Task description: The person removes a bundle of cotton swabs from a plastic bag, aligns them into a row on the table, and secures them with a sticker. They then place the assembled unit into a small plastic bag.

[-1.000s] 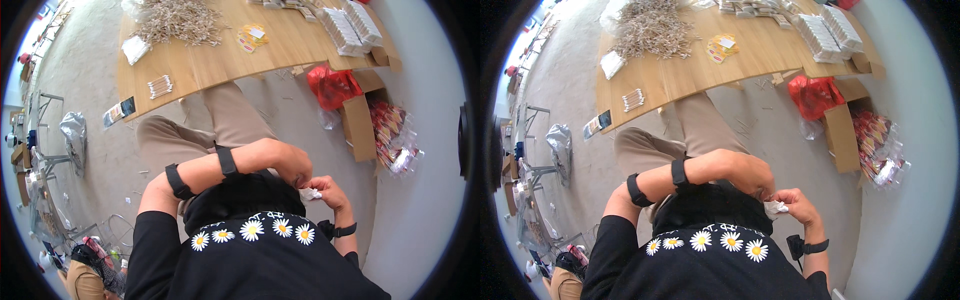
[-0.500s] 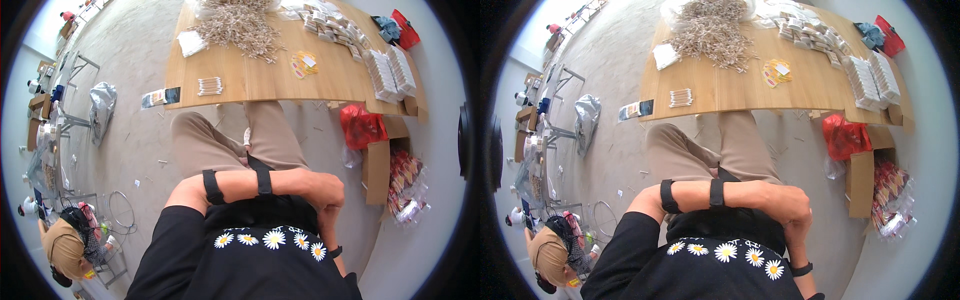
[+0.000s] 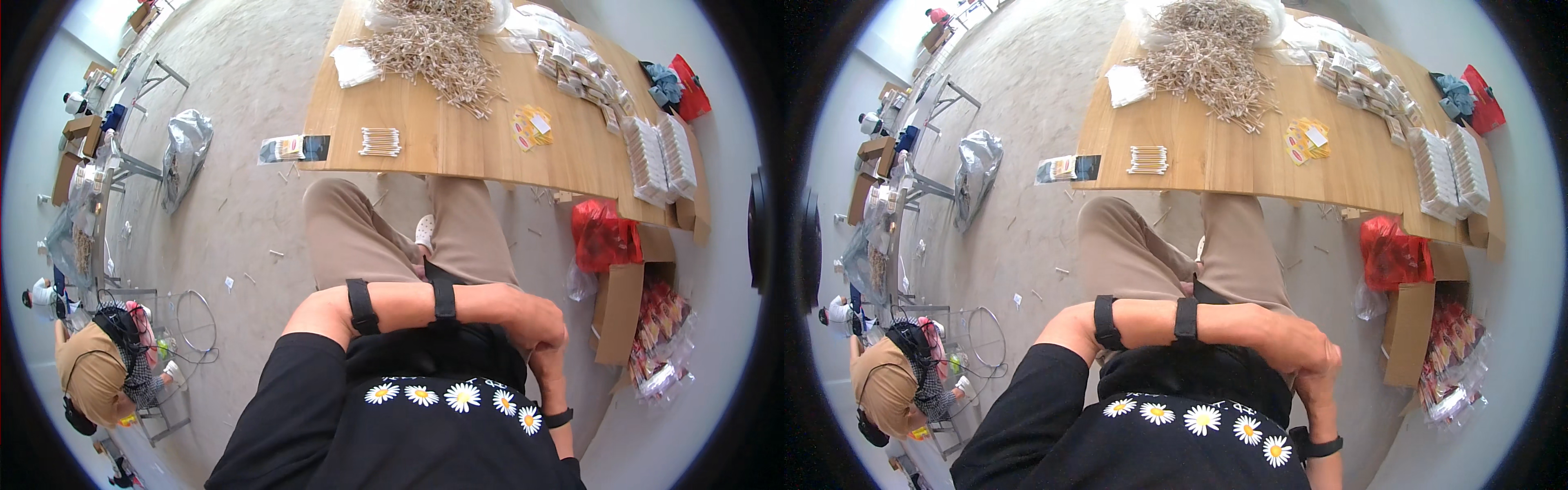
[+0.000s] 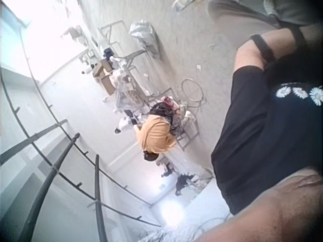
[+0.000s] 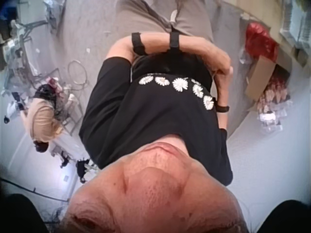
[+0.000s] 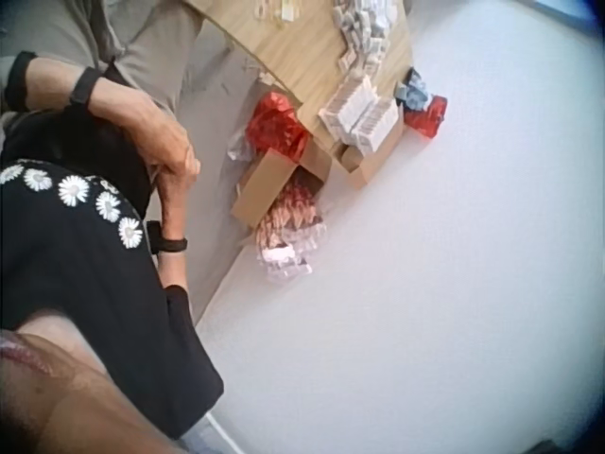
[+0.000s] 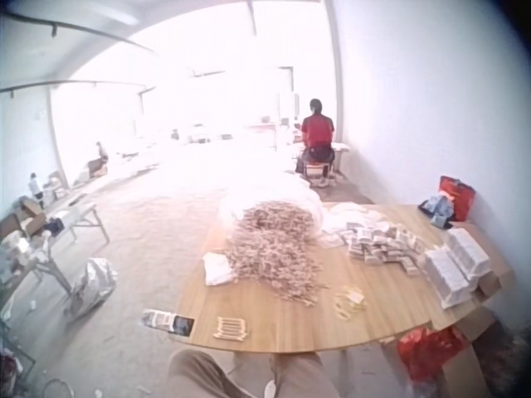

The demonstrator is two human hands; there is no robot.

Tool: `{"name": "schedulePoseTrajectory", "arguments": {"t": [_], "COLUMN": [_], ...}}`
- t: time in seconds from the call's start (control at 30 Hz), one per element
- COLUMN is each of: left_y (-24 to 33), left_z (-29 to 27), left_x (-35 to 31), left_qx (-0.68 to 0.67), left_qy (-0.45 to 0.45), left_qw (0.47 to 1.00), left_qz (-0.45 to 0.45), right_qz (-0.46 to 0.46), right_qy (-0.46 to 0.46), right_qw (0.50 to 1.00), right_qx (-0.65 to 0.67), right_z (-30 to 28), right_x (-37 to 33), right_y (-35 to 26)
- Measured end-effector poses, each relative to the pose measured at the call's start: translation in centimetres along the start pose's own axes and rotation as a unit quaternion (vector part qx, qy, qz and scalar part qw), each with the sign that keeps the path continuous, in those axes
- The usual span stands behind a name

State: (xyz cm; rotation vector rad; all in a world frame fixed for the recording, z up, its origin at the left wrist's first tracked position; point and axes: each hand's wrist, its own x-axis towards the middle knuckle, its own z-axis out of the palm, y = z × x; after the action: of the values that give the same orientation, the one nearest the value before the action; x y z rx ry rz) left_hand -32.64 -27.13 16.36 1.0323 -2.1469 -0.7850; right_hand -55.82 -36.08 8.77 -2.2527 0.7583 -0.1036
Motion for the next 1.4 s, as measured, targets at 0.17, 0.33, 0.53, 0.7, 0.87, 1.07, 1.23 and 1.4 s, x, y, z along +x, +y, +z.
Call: {"name": "schedulePoseTrajectory", "arguments": {"t": [0.17, 0.33, 0.53, 0.7, 0.87, 1.07, 1.23, 1.4], "left_y": [0.2, -0.6, -3.5, -3.2, -4.7, -6.3, -6.6, -6.1], "left_z": [-0.2, -3.1, -7.2, -5.0, -4.3, -5.0, -5.2, -4.8], "left_x": [-0.4, -4.4, -19.3, -28.7, -30.0, -30.1, -29.9, -29.2], "left_qx": [0.082, -0.098, 0.106, 0.265, 0.293, 0.302, 0.302, 0.297], "left_qy": [-0.032, 0.102, 0.397, 0.385, 0.348, 0.349, 0.326, 0.332], "left_qw": [0.996, 0.987, 0.848, 0.702, 0.64, 0.647, 0.654, 0.655], "left_qz": [-0.003, -0.076, -0.334, -0.537, -0.62, -0.607, -0.612, -0.611], "right_qz": [0.012, 0.023, -0.122, -0.293, -0.347, -0.32, -0.32, -0.323], "right_qy": [-0.093, -0.177, -0.189, -0.061, -0.086, -0.098, -0.081, -0.064], "right_qw": [0.996, 0.984, 0.969, 0.935, 0.891, 0.901, 0.909, 0.909], "right_qx": [-0.005, -0.007, -0.101, -0.192, -0.28, -0.276, -0.255, -0.254], "right_z": [0.2, -1.4, -6.8, 3.9, 16.0, 20.8, 21.3, 21.4], "right_x": [-0.1, 5.5, 11.0, 20.8, 26.1, 26.9, 27.0, 27.0], "right_y": [-3.3, -6.1, -8.8, -21.1, -25.3, -25.0, -24.6, -24.5]}}
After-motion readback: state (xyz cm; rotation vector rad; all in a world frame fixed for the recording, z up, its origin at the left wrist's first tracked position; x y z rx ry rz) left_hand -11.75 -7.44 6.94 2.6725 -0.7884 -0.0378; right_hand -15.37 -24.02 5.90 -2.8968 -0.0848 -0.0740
